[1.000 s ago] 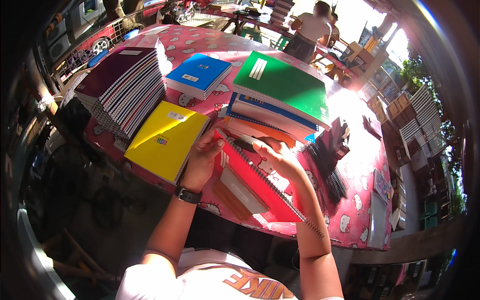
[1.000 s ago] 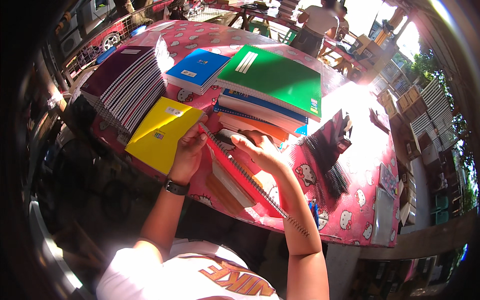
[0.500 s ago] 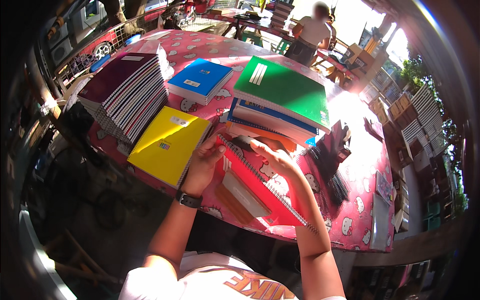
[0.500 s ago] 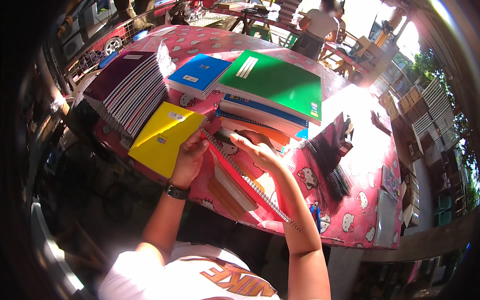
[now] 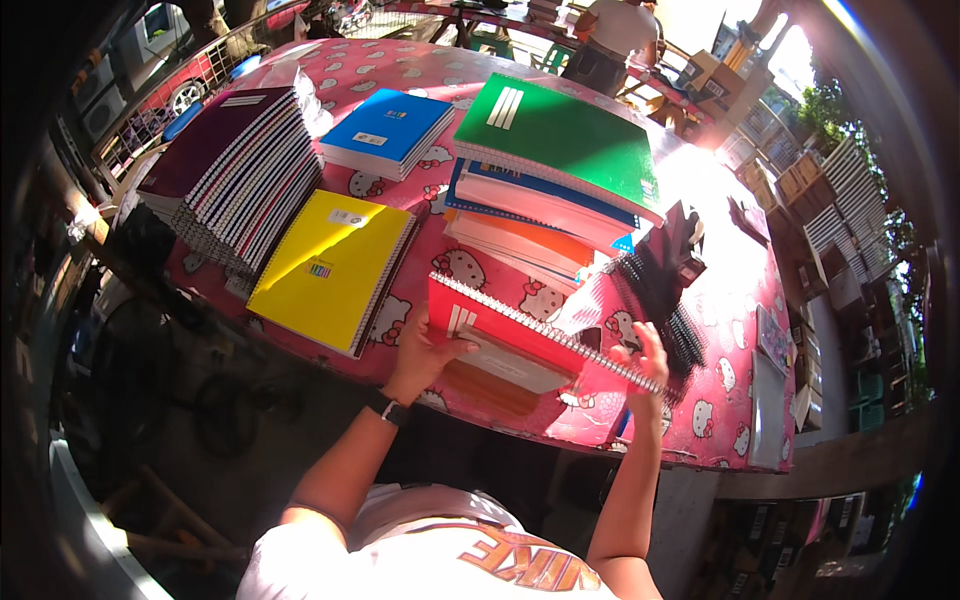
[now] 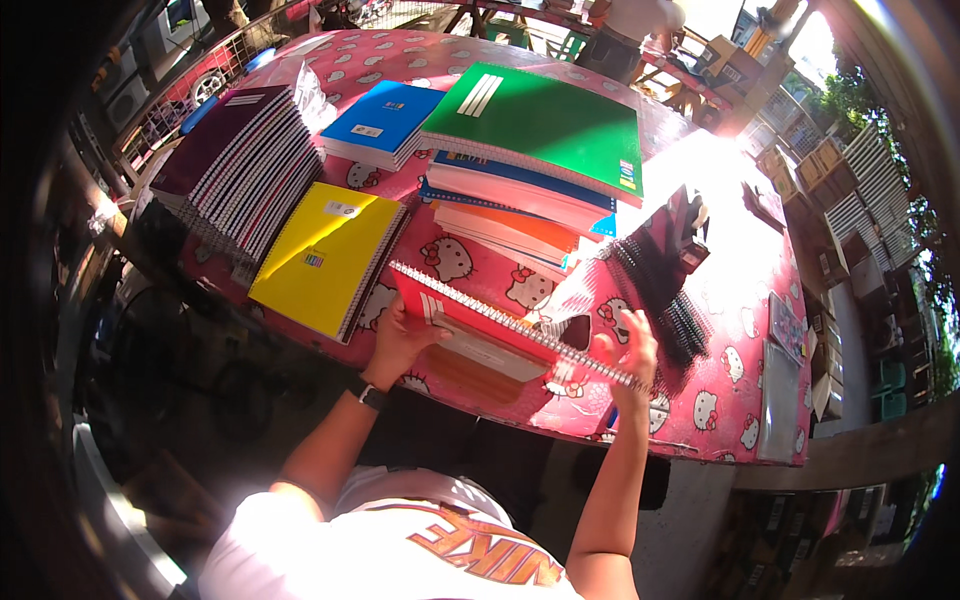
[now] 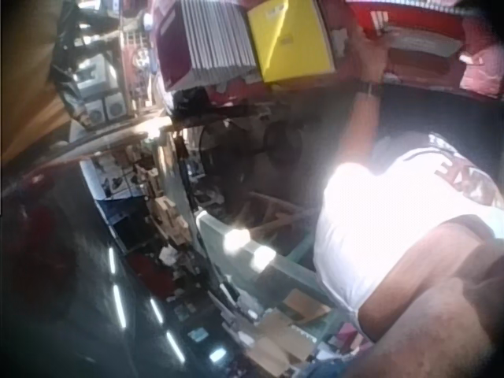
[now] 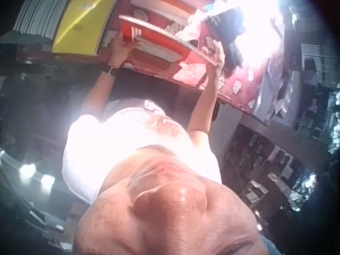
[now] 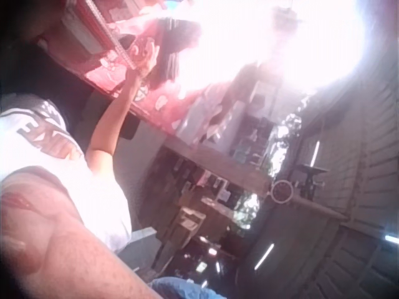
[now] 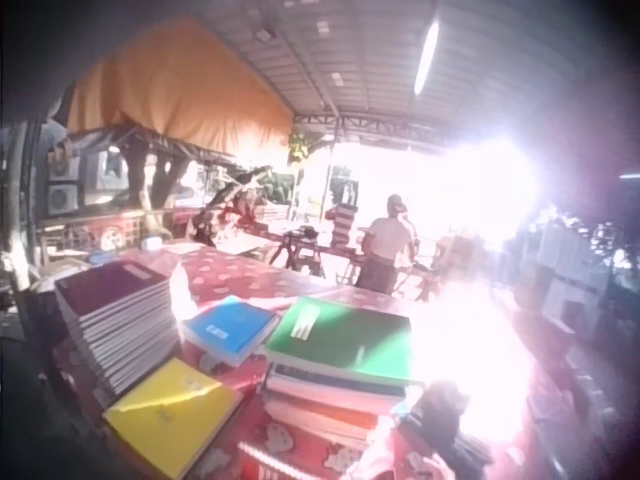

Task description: The person uses a handheld binding tool and pliers to crimp the ends of spiral coils on several notebooks before placing them in a stack on a table. They also briefly plug an electric kettle into a wall outlet.

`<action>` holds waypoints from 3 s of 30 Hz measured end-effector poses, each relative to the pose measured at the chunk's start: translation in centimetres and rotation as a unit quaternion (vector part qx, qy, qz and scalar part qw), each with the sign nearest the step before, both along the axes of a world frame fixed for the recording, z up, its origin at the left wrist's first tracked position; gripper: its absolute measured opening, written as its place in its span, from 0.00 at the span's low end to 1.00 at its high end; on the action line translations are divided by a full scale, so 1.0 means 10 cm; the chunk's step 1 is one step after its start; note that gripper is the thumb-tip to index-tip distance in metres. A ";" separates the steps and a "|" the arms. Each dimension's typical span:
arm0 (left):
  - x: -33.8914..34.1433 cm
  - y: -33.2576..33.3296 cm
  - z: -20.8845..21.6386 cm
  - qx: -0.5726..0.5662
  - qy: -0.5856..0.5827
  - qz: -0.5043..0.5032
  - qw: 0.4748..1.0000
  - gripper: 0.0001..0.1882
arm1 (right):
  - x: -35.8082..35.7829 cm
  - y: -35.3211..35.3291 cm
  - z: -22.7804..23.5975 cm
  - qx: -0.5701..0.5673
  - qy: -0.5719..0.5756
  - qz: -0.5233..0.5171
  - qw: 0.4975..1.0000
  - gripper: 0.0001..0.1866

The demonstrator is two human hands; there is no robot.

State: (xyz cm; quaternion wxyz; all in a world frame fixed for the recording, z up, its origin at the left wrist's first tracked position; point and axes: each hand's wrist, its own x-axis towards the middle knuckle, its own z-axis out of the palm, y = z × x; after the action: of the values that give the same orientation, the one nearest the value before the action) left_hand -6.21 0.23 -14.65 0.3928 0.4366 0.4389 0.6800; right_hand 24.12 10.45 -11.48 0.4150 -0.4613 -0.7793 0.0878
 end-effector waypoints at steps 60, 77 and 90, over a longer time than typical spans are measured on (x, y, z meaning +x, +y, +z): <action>-1.36 -0.82 0.36 0.053 0.410 0.291 0.863 0.22 | -1.08 -0.52 1.44 0.092 0.182 0.193 0.960 0.10; -1.14 -0.38 0.07 -0.234 0.621 0.128 0.737 0.39 | -0.73 -0.67 0.50 -0.047 0.144 0.106 0.983 0.08; -1.10 -0.34 0.09 -0.216 0.653 0.111 0.717 0.40 | -0.77 -0.61 0.32 -0.001 -0.066 0.061 0.996 0.21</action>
State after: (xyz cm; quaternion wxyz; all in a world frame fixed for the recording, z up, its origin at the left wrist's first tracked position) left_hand -17.21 -3.18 -13.75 0.0141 0.6240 0.7666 0.1510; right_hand 16.47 4.38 -8.31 0.3557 -0.4182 -0.8317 0.0833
